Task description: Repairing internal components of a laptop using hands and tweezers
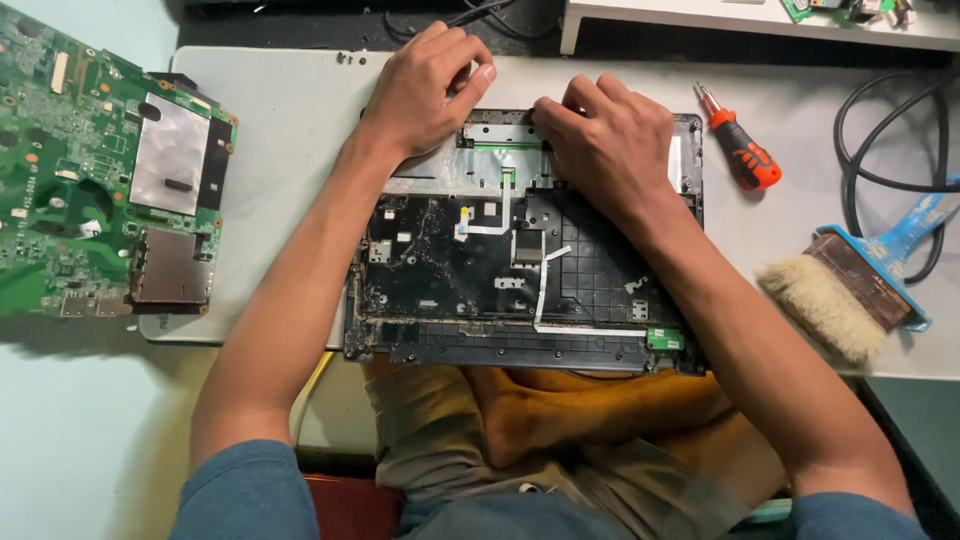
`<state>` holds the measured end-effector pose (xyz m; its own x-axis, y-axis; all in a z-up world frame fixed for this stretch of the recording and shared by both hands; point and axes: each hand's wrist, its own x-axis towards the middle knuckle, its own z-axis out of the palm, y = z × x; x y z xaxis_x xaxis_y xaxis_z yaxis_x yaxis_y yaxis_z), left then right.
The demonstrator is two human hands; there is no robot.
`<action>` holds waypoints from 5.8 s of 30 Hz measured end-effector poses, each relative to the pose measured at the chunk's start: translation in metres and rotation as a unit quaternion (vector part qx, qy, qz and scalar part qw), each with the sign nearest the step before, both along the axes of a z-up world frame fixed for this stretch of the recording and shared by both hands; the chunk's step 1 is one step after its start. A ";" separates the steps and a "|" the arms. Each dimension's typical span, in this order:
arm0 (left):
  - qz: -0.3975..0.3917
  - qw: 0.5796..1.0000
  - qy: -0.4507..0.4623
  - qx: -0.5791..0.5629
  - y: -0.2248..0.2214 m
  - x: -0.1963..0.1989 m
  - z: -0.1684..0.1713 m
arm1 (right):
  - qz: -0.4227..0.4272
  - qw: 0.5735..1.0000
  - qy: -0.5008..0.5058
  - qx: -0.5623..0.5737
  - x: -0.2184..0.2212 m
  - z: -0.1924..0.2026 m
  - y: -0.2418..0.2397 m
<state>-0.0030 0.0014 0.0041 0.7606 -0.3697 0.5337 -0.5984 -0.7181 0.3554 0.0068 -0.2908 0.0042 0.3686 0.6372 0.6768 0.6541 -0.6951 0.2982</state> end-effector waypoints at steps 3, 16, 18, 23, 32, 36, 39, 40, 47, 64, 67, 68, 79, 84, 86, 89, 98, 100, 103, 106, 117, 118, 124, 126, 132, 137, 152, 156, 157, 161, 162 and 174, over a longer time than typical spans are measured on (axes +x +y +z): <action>0.001 1.000 -0.009 0.007 0.001 0.001 -0.002 | 0.036 0.997 0.062 -0.001 0.004 0.001 -0.007; -0.028 0.999 -0.038 -0.003 0.000 0.002 -0.007 | 0.022 0.996 0.082 0.001 0.005 0.007 -0.018; -0.032 0.999 -0.041 -0.002 -0.002 0.003 -0.006 | 0.010 0.996 0.083 -0.018 0.002 0.009 -0.020; -0.033 0.999 -0.037 -0.001 -0.001 0.006 -0.011 | 0.077 0.986 0.147 -0.029 0.013 0.006 -0.028; -0.028 0.999 -0.044 0.001 -0.001 0.005 -0.011 | 0.088 0.973 0.209 -0.034 0.014 0.011 -0.035; -0.027 0.999 -0.046 0.005 -0.002 0.005 -0.010 | 0.078 0.980 0.181 -0.040 0.014 0.006 -0.033; -0.027 0.998 -0.051 0.006 -0.001 0.008 -0.015 | 0.053 0.987 0.145 -0.033 0.010 0.017 -0.036; -0.028 0.998 -0.049 0.005 -0.002 0.005 -0.015 | 0.051 0.987 0.147 -0.034 0.009 0.014 -0.036; -0.024 0.999 -0.042 0.014 -0.001 0.003 -0.011 | 0.036 0.987 0.154 -0.036 0.013 0.011 -0.038; -0.016 0.999 -0.034 0.015 0.000 0.003 -0.012 | 0.048 0.986 0.150 -0.054 0.012 0.012 -0.033; -0.018 0.999 -0.037 0.015 -0.001 0.003 -0.008 | 0.051 0.988 0.142 -0.042 0.010 0.011 -0.029; -0.019 0.999 -0.031 0.015 -0.001 0.003 -0.007 | 0.060 0.987 0.141 -0.039 0.009 0.012 -0.027; -0.015 1.000 -0.023 0.007 -0.001 0.001 -0.008 | 0.052 0.990 0.121 -0.044 0.011 0.012 -0.029; -0.019 1.000 -0.018 0.009 -0.001 0.001 -0.007 | 0.055 0.983 0.170 -0.048 0.015 0.017 -0.036; -0.020 0.999 -0.025 0.011 0.000 0.004 -0.012 | 0.063 0.979 0.187 -0.043 0.014 0.018 -0.043; -0.016 0.999 -0.038 0.013 0.000 0.005 -0.014 | 0.066 0.978 0.190 -0.047 0.015 0.018 -0.043; -0.011 0.999 -0.040 0.014 -0.001 0.005 -0.015 | 0.078 0.974 0.213 -0.030 0.016 0.017 -0.042; -0.012 0.999 -0.046 0.013 -0.001 0.004 -0.014 | 0.078 0.975 0.204 -0.032 0.014 0.017 -0.041; -0.019 0.999 -0.045 0.017 -0.002 0.002 -0.006 | 0.080 0.981 0.173 -0.039 0.012 0.021 -0.034; -0.023 0.999 -0.021 0.019 -0.002 0.003 -0.003 | 0.081 0.985 0.149 -0.030 0.014 0.021 -0.033; -0.018 1.000 -0.014 0.010 -0.003 0.003 -0.006 | 0.103 0.974 0.201 0.000 0.013 0.018 -0.021; -0.019 1.000 -0.011 0.010 -0.003 0.003 -0.007 | 0.102 0.974 0.203 0.002 0.015 0.019 -0.025; -0.014 1.000 -0.009 0.016 -0.002 0.004 -0.007 | 0.073 0.975 0.208 -0.018 0.018 0.017 -0.032; -0.018 1.000 -0.013 0.018 -0.002 0.004 -0.008 | 0.099 0.975 0.197 -0.005 0.015 0.013 -0.025; -0.027 1.000 -0.006 0.011 -0.001 0.003 -0.007 | 0.067 0.977 0.199 -0.038 0.017 0.023 -0.038; -0.027 0.999 -0.024 0.011 -0.001 0.005 -0.009 | 0.071 0.980 0.183 -0.029 0.014 0.016 -0.029; -0.024 0.999 -0.039 0.019 -0.001 0.006 -0.011 | 0.090 0.980 0.179 -0.020 0.016 0.009 -0.028; -0.028 0.998 -0.045 0.022 -0.001 0.006 -0.011 | 0.089 0.972 0.213 -0.034 0.014 0.026 -0.035; -0.026 0.998 -0.044 0.022 -0.001 0.006 -0.011 | 0.091 0.972 0.214 -0.034 0.016 0.026 -0.039; -0.027 0.998 -0.045 0.017 -0.001 0.006 -0.014 | 0.059 0.978 0.193 -0.045 0.014 0.024 -0.044; -0.029 0.998 -0.045 0.020 -0.001 0.007 -0.013 | 0.055 0.980 0.184 -0.048 0.014 0.025 -0.043; -0.022 0.999 -0.041 0.018 -0.001 0.007 -0.014 | 0.047 0.977 0.204 -0.052 0.019 0.023 -0.052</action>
